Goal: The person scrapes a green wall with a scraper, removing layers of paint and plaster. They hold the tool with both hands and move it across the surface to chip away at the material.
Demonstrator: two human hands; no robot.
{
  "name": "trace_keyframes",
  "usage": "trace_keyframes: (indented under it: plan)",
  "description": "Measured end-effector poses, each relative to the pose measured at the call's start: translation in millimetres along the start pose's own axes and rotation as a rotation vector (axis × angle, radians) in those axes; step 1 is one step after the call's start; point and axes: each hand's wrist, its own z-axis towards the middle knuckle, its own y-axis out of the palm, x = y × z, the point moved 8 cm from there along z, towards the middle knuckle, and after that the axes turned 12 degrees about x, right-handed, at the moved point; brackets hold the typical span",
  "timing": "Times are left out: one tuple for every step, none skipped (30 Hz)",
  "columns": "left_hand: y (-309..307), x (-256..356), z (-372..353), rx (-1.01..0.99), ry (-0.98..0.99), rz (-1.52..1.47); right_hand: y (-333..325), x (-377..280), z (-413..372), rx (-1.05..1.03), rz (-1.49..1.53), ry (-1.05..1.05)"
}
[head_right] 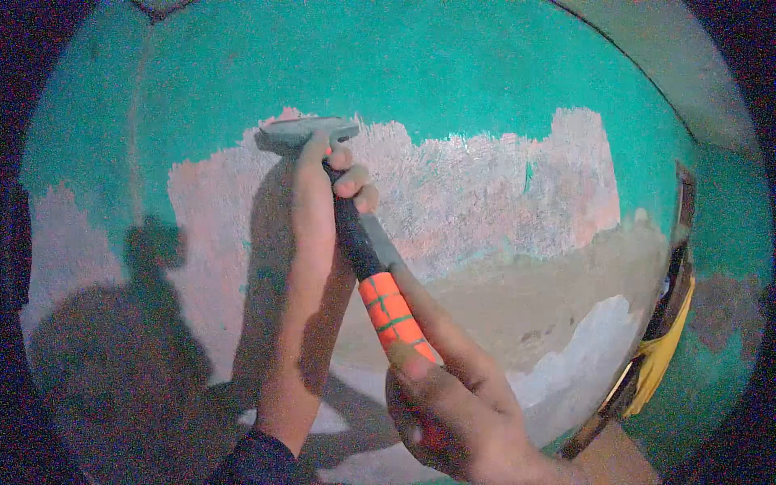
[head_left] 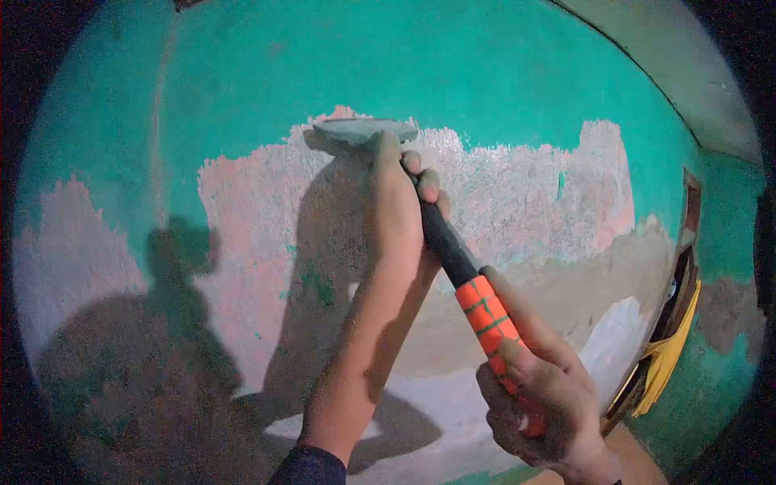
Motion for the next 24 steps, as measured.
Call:
trace_keyframes:
  plan:
    - [-1, -1, -6, 0.007, -0.026, 0.032, -2, -1, 1, 0.010, 0.014, 0.006]
    - [-4, -4, -10, 0.016, -0.055, 0.068, -2, 0, 0, -0.029, 0.027, -0.058]
    - [-6, -6, -11, 0.014, -0.049, 0.073, 0, 0, -1, -0.070, 0.037, -0.128]
    - [-6, -5, -11, 0.014, -0.043, 0.074, 2, -2, -1, -0.113, 0.043, -0.196]
    - [-7, -5, -10, 0.019, -0.041, 0.078, -2, -1, 2, -0.102, 0.044, -0.201]
    - [-5, -6, -10, 0.002, -0.060, 0.075, -5, 0, 5, -0.088, 0.044, -0.207]
    - [-3, -5, -9, 0.011, -0.043, 0.051, -6, -3, 8, -0.072, 0.043, -0.214]
    - [0, -4, -8, 0.018, -0.026, 0.025, -6, -4, 5, -0.096, 0.020, -0.175]
    - [3, -2, -6, 0.022, -0.005, 0.000, -7, -6, -1, -0.123, 0.000, -0.140]
    - [3, -4, -4, 0.015, -0.011, 0.043, -7, -7, -2, -0.155, -0.019, -0.097]
    - [0, -7, -4, 0.003, -0.018, 0.083, -6, -7, 1, -0.159, -0.003, -0.120]
    - [-2, -10, -5, -0.003, -0.032, 0.125, -6, -5, 5, -0.158, 0.015, -0.135]
    - [-1, -10, -5, -0.012, -0.026, 0.120, -6, -6, 7, -0.153, 0.033, -0.150]
    - [2, -7, -5, -0.022, -0.020, 0.113, -7, -8, 6, -0.159, -0.004, -0.124]
    - [5, -5, -5, -0.031, -0.012, 0.108, -6, -13, 3, -0.168, -0.040, -0.100]
    - [3, -7, -8, -0.015, -0.025, 0.120, -5, -15, 2, -0.176, -0.071, -0.075]
    - [0, -9, -13, 0.002, -0.037, 0.129, -7, -14, 1, -0.173, -0.060, -0.070]
    - [-2, -11, -14, 0.016, -0.045, 0.132, -8, -13, 1, -0.173, -0.054, -0.070]
    - [0, -7, -11, 0.029, -0.011, 0.107, -9, -13, 1, -0.169, -0.043, -0.070]
    - [4, -4, -5, 0.041, 0.019, 0.084, -14, -10, 3, -0.120, -0.013, -0.026]
    - [5, -2, -3, 0.055, 0.047, 0.059, -13, -9, 5, -0.069, 0.014, 0.020]
    - [5, -5, -8, 0.054, 0.001, 0.049, -14, -7, 7, -0.021, 0.040, 0.066]
    - [6, -5, -15, 0.050, -0.041, 0.044, -17, -7, 6, -0.015, 0.042, 0.071]
    - [4, -7, -20, 0.050, -0.084, 0.042, -20, -4, 4, -0.010, 0.045, 0.082]
